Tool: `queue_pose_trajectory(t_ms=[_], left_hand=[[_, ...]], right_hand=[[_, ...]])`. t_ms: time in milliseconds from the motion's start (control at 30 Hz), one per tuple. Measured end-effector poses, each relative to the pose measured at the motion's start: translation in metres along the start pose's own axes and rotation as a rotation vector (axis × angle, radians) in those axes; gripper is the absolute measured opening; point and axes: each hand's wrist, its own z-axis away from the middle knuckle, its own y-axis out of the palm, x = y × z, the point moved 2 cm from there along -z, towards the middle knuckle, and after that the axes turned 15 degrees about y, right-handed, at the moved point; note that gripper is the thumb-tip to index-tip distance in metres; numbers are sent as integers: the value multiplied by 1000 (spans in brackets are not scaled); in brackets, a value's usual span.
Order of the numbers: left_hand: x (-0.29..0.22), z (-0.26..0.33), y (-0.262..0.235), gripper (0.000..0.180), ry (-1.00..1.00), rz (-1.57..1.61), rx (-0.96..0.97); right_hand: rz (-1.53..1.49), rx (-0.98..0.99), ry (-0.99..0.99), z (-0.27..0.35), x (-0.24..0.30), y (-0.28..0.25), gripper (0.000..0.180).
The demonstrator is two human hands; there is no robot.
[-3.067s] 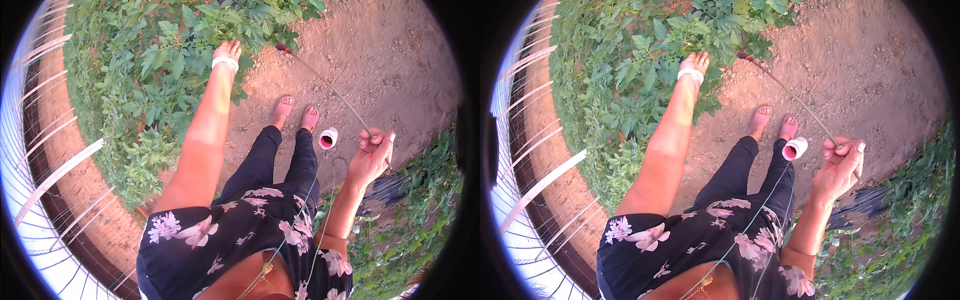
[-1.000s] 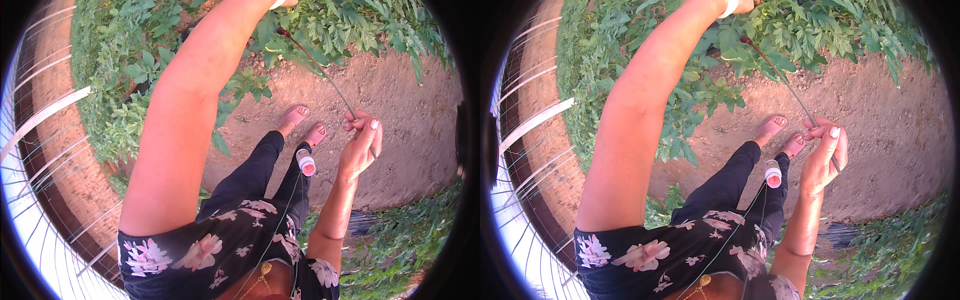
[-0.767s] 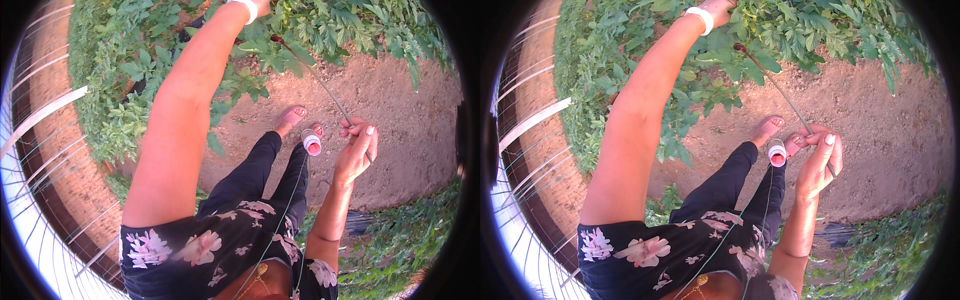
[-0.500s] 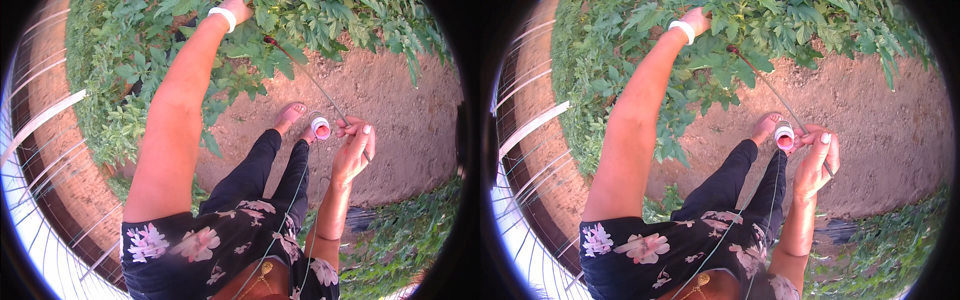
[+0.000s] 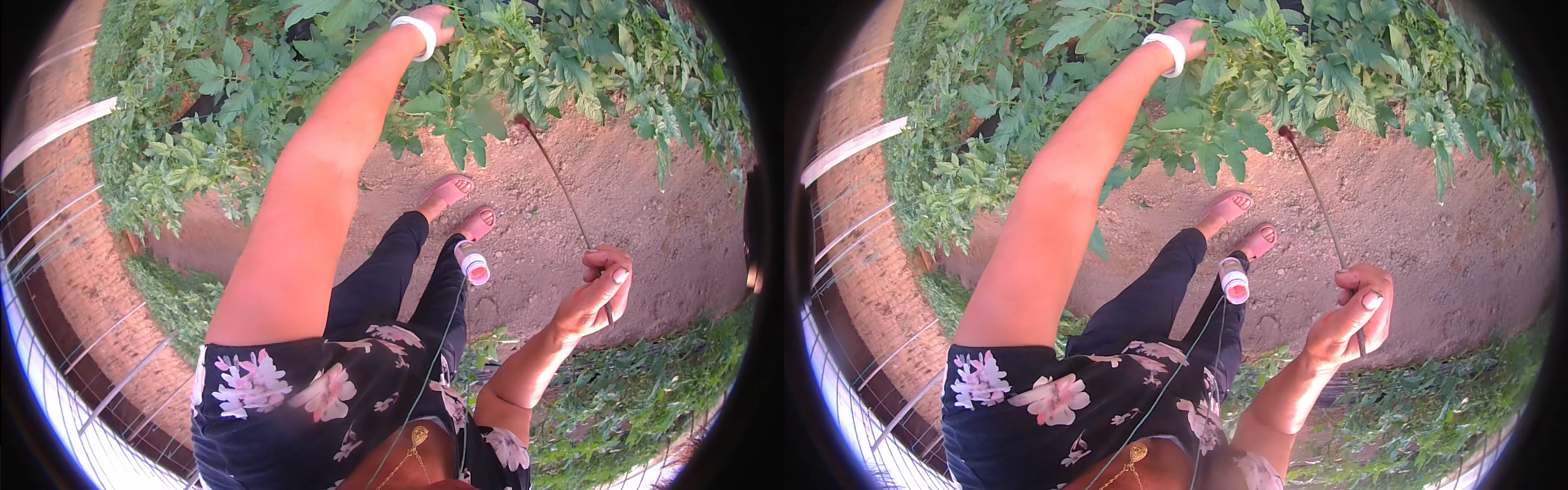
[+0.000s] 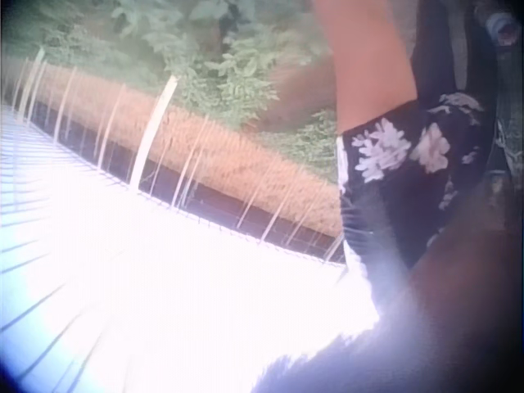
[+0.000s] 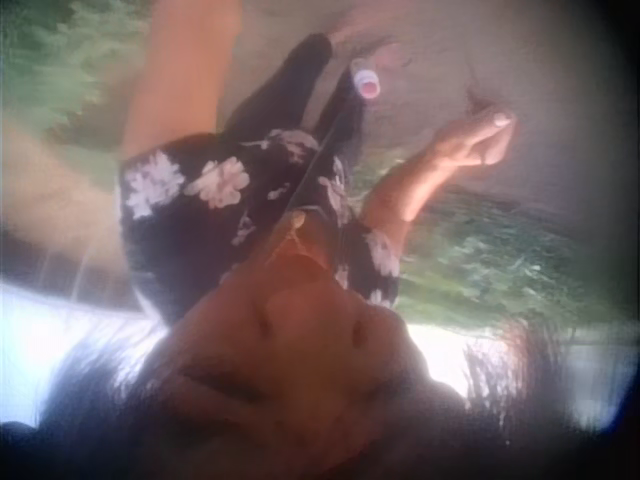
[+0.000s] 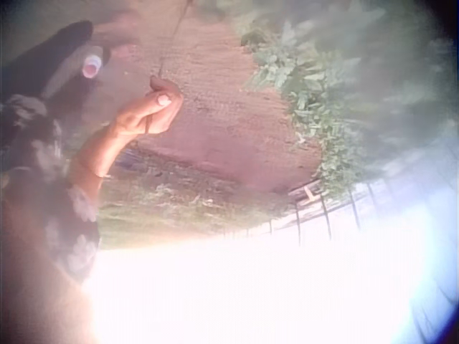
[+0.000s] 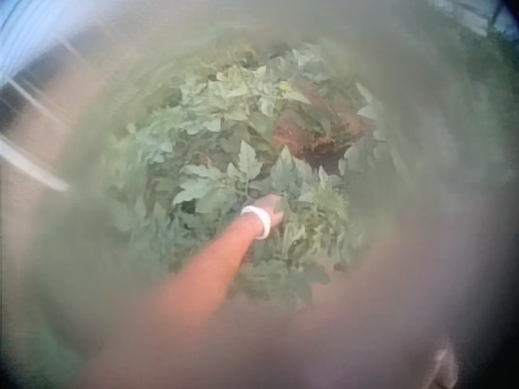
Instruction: The person manually pollinates tomato plants in a greenhouse using a small brush. They move along a row of plants, gently brushing the flowers to transfer pollen.
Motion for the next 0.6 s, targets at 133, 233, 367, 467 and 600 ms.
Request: queue_pose_trajectory(t_ms=[133, 233, 367, 467, 600], left_hand=[[-54, -4, -29, 48, 79, -273, 124], [-78, 8, -55, 42, 95, -303, 222], [-62, 35, -54, 44, -70, -217, 135], [-24, 55, -30, 48, -413, 320, -29], [-2, 76, -14, 50, -530, 587, -129]], right_hand=[[421, 32, -216, -17, 45, -16, 43], [588, 238, -244, -24, 63, -4, 37], [771, 397, -325, -19, 63, 44, 18], [1007, 688, -305, -16, 55, 95, 38], [1157, 805, -515, -23, 40, 191, 53]])
